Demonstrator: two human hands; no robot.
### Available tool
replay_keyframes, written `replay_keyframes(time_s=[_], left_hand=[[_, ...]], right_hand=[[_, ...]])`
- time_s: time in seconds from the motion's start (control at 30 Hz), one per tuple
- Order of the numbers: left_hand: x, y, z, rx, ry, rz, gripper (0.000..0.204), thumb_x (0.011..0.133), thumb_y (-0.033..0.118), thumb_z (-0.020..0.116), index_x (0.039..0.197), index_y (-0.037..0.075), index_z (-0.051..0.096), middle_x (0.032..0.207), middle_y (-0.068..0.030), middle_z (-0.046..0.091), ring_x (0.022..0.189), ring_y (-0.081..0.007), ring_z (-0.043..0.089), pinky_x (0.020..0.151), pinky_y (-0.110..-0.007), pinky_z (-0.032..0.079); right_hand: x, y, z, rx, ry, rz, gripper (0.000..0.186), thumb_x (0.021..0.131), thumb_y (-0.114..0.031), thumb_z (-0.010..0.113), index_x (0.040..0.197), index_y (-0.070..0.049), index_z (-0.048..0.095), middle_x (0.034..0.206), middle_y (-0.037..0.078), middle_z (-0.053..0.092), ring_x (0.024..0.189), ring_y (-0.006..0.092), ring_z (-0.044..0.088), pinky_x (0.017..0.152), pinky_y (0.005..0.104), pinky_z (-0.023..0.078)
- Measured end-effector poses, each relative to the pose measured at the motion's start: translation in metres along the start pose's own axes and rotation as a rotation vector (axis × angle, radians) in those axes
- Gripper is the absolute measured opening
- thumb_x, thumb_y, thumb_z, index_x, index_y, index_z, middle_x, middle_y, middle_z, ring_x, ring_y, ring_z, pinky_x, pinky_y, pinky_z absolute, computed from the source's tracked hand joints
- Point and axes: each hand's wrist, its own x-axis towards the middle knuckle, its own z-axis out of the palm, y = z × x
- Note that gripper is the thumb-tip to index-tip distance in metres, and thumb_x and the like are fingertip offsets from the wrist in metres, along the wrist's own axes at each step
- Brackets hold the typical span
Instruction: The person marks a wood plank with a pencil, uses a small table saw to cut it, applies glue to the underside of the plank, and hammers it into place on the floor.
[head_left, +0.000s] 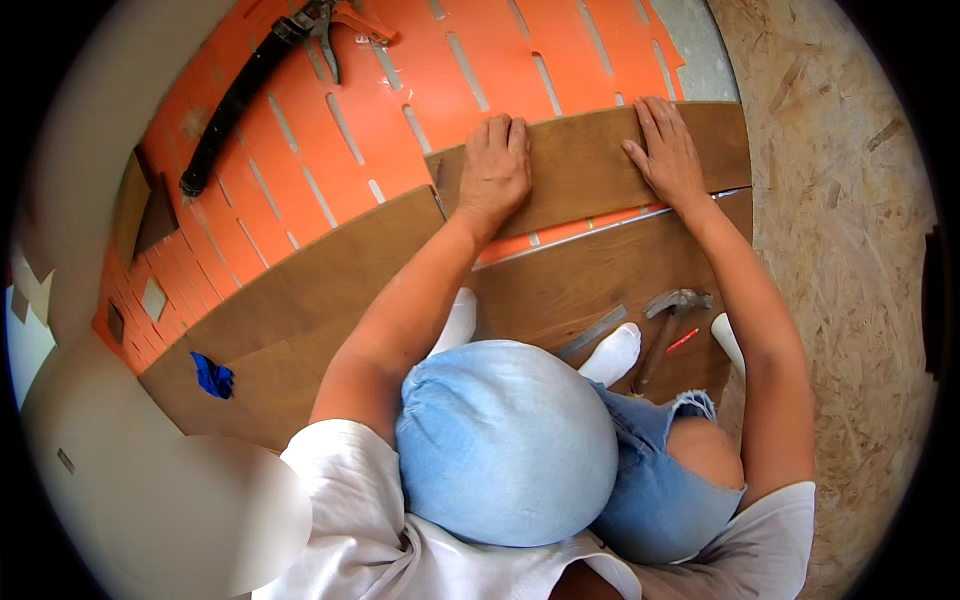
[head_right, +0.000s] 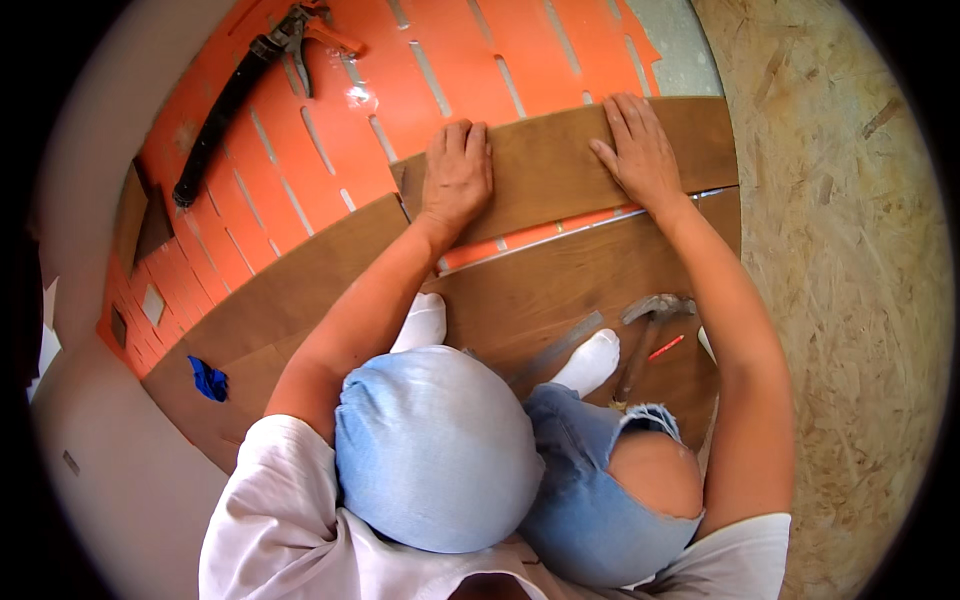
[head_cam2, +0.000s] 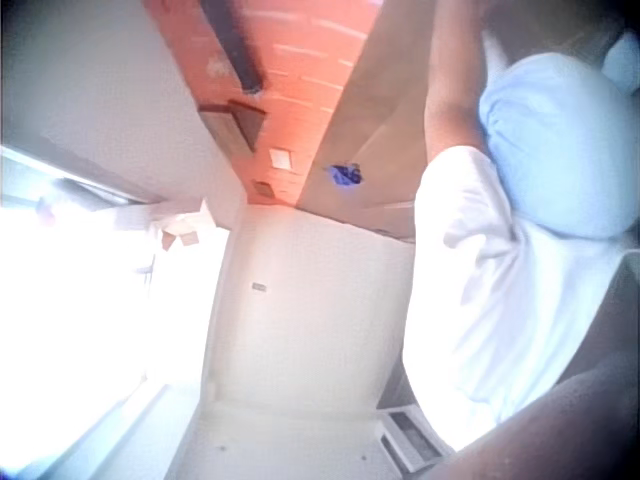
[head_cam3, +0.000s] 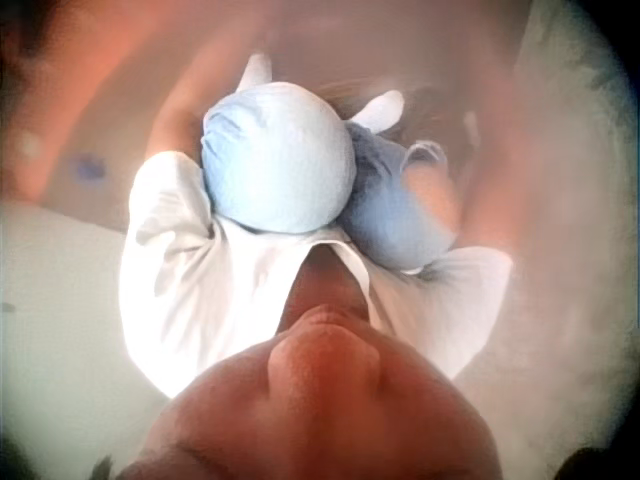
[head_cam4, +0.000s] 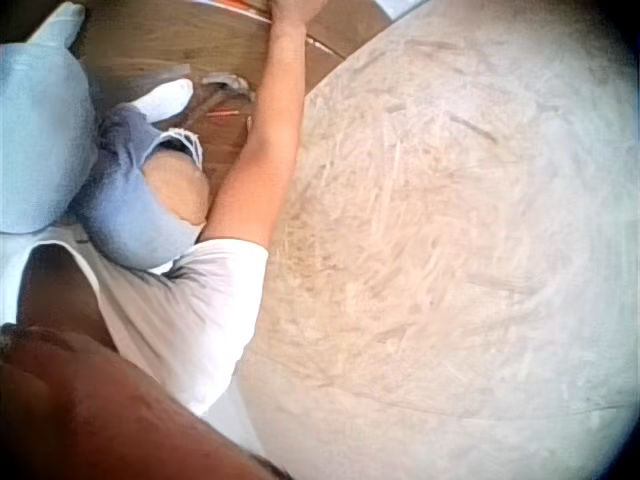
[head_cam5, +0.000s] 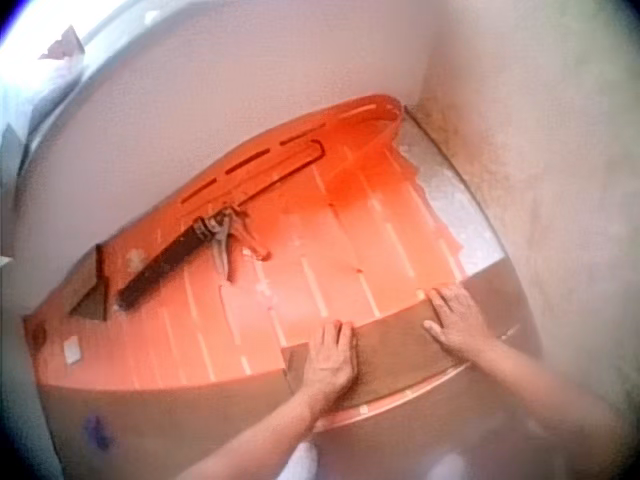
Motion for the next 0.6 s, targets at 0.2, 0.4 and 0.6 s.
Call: replay_keyframes(time_s=[0.2, 0.4, 0.6], left_hand=[[0.013, 0.004, -0.002, 0.034, 0.024, -0.016, 0.027, 0.093, 0.01, 0.061, 0.118, 0.001, 0.06, 0.117, -0.0184, 0.056, 0.108, -0.0386, 0.053, 0.096, -0.049, 0.042], [0.006, 0.009, -0.003, 0.034, 0.038, -0.025, 0.027, 0.092, 0.007, 0.062, 0.118, 0.001, 0.06, 0.115, -0.0184, 0.056, 0.106, -0.0388, 0.052, 0.095, -0.049, 0.042], [0.002, 0.012, -0.01, 0.025, -0.023, -0.075, 0.028, 0.091, 0.006, 0.062, 0.119, 0.001, 0.059, 0.117, -0.0192, 0.056, 0.108, -0.0393, 0.052, 0.097, -0.049, 0.042]], right_hand=[[0.022, 0.002, 0.01, 0.152, 0.099, 0.014, 0.051, 0.09, -0.034, 0.074, 0.129, -0.004, 0.061, 0.123, 0.012, 0.057, 0.118, 0.0314, 0.053, 0.103, 0.0437, 0.044], [0.017, -0.001, 0.019, 0.231, 0.172, 0.016, 0.048, 0.085, -0.036, 0.079, 0.118, -0.003, 0.065, 0.118, 0.011, 0.059, 0.113, 0.032, 0.054, 0.099, 0.0437, 0.045], [0.017, -0.008, 0.017, 0.29, 0.161, 0.05, 0.047, 0.082, -0.032, 0.081, 0.116, -0.003, 0.065, 0.117, 0.011, 0.059, 0.112, 0.033, 0.054, 0.099, 0.0446, 0.044]])
